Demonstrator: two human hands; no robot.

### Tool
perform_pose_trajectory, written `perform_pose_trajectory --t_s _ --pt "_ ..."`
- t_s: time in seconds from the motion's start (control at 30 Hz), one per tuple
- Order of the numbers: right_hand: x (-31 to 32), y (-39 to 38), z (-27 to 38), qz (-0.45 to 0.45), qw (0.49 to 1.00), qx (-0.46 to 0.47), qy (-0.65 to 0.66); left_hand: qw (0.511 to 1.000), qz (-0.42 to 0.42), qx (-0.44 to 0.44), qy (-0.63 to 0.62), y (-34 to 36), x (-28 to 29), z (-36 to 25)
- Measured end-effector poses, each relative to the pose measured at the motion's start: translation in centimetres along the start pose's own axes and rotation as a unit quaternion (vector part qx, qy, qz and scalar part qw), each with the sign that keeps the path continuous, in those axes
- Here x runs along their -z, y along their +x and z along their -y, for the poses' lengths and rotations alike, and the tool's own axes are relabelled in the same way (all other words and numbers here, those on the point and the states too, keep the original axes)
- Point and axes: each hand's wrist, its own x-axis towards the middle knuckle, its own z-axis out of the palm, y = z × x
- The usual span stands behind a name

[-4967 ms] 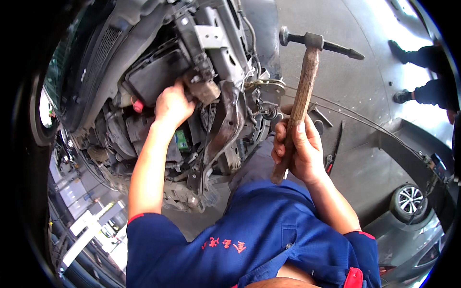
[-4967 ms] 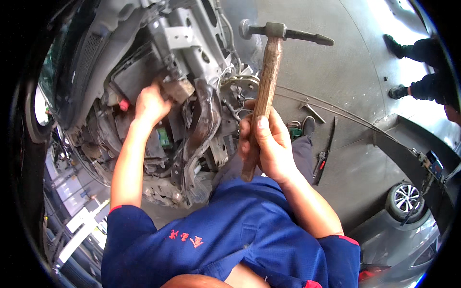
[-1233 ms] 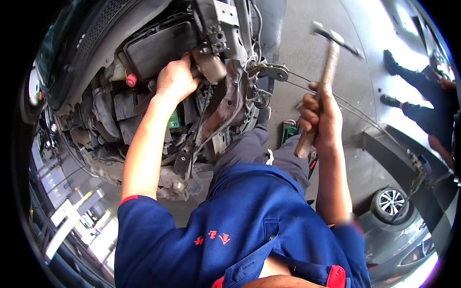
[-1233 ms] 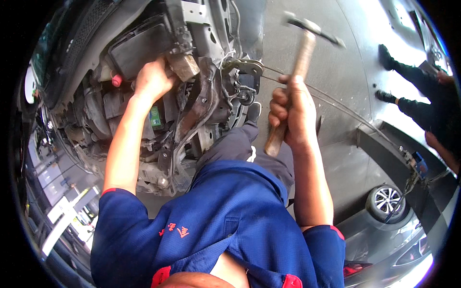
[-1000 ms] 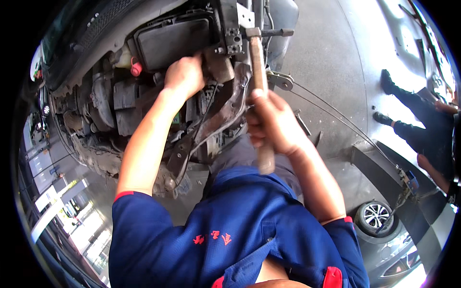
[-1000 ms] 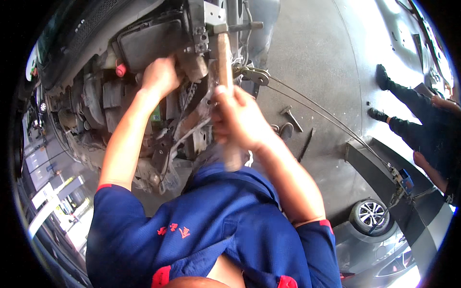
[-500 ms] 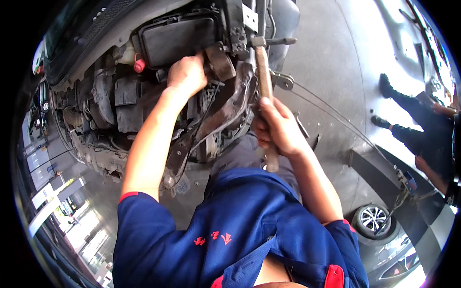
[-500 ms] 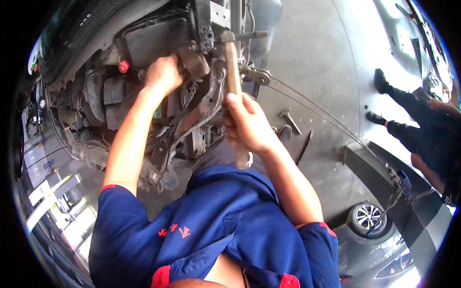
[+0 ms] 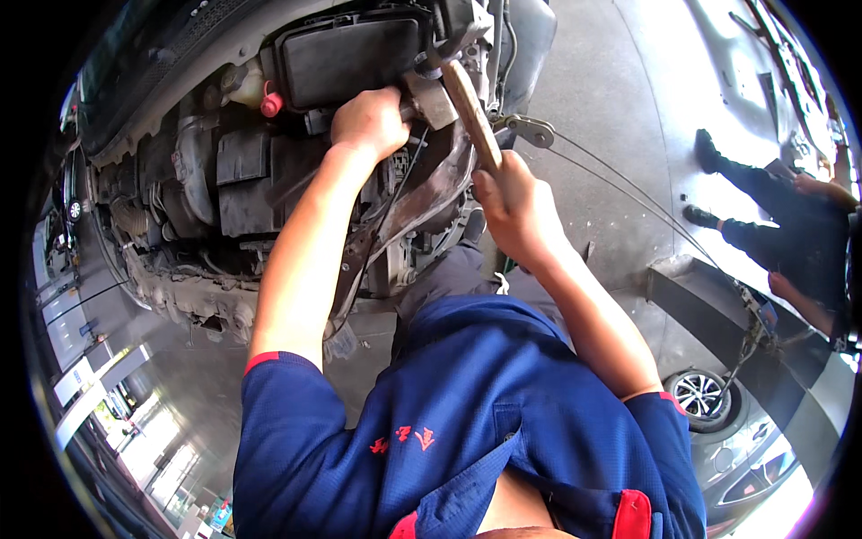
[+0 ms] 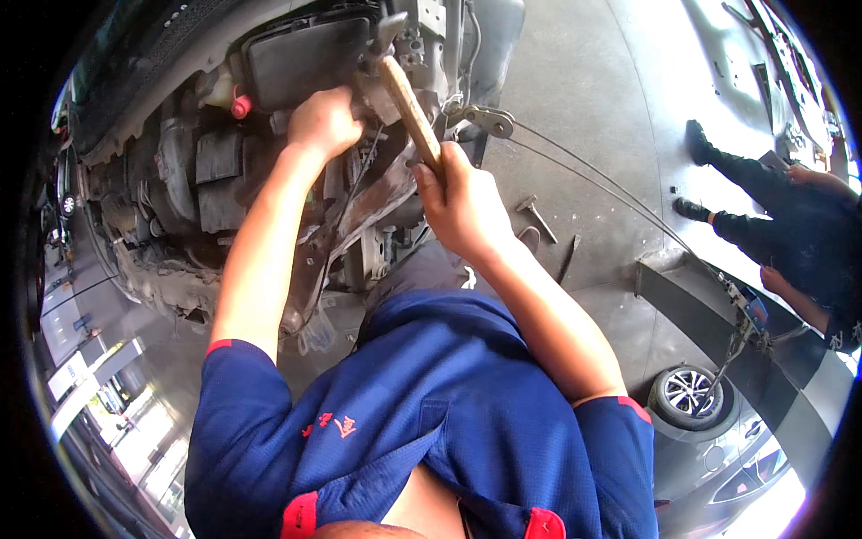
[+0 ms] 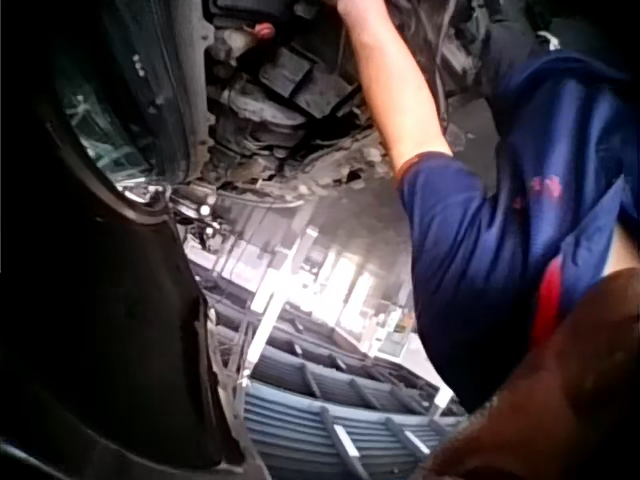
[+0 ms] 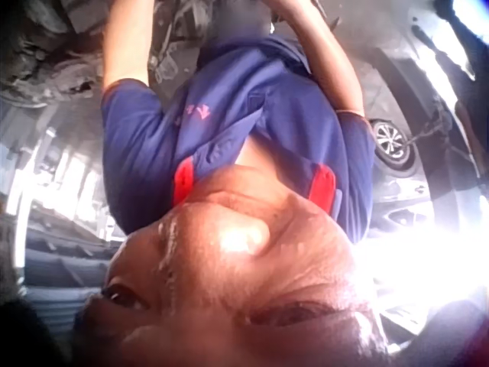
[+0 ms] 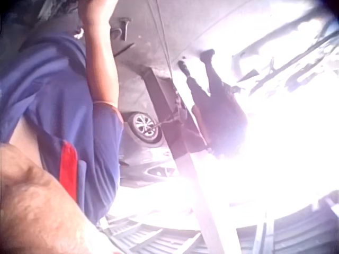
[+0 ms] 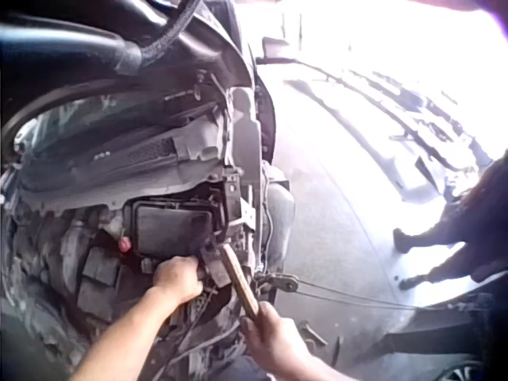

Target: The person uses a hammer and a metal rod to straighten parts of a damaged vehicle frame. They position the rod against the frame and strike it repeatedly with the hammer to reshape the metal.

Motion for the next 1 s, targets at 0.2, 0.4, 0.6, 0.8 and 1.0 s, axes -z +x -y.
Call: perform_pose_trajectory --t_s 0.2,0.4,0.6,0.8,1.0 --pt "2.1 -2.4 2.0 -0.181 0.95 0.209 0.147 0.997 0.041 0.061 0.006 -1.6 1.1 0.5" --pt "-4.2 -0.2 1.0 0.028 0.999 0.009 -0.023 0.997 0.062 -0.031 0.025 -0.2 0.2 0.2" --pt "-0.5 -2.2 1.5 -0.147 0.954 0.2 0.168 0.998 0.046 0.044 0.0 -1.2 0.9 0.4" --pt "-2.5 0.7 1.4 0.02 0.997 0.018 -0.074 0.997 0.068 0.03 -0.022 -0.1 0.4 -0.8" --pt "-1.8 -1.8 1.4 -0.089 0.979 0.177 0.051 0.997 0.057 0.045 -0.009 -0.8 0.3 -0.1"
